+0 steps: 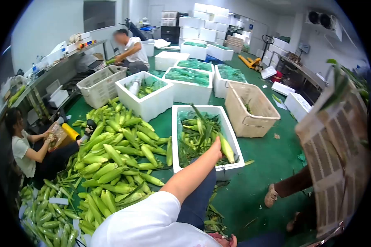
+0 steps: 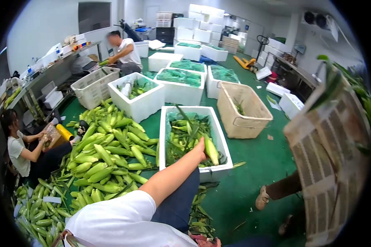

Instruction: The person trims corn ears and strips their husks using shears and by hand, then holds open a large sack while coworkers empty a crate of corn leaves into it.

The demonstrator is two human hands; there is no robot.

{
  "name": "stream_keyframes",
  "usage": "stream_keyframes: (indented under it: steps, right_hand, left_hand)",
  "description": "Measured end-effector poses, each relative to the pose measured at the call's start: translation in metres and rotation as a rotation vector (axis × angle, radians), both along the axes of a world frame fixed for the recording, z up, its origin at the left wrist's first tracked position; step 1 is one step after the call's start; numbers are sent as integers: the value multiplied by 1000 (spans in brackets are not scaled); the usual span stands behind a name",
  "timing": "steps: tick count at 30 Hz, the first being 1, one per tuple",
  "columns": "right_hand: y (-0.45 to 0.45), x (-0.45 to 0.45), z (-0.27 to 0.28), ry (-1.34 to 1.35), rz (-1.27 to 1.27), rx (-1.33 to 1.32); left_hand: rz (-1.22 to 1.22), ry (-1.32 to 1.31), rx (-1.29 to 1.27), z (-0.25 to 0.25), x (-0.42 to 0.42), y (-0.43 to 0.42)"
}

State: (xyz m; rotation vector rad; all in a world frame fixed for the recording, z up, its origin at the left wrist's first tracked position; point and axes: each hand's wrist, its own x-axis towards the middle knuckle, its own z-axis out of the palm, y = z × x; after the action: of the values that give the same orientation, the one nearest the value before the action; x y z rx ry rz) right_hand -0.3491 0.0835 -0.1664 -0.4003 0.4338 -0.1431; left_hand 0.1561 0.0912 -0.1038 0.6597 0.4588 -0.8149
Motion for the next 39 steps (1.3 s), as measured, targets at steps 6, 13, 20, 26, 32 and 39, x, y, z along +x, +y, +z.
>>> stream_keyframes:
  steps: [6,13,20,26,32,39]
  right_hand:
    - [8,7,-26,-3,12,133]
    - [-8,21,-21,69,287,133]
    - [-11,-2,-53,154,88,146]
    - [-19,-5,-76,59,-177,294]
    - [-16,3,-130,105,-111,131]
    - [-12,-1,-86,195,-177,272]
  left_hand:
    - [-12,19,-1,-27,22,-1]
    - [-32,-52,90,-24,21,-19]
    - [-149,-136,-98,-45,19,-46]
    - [-324,-214,-65,-41,25,-56]
    - [-248,-43,60,-35,18,-62]
    - [-284,-67,116,-23,8,-55]
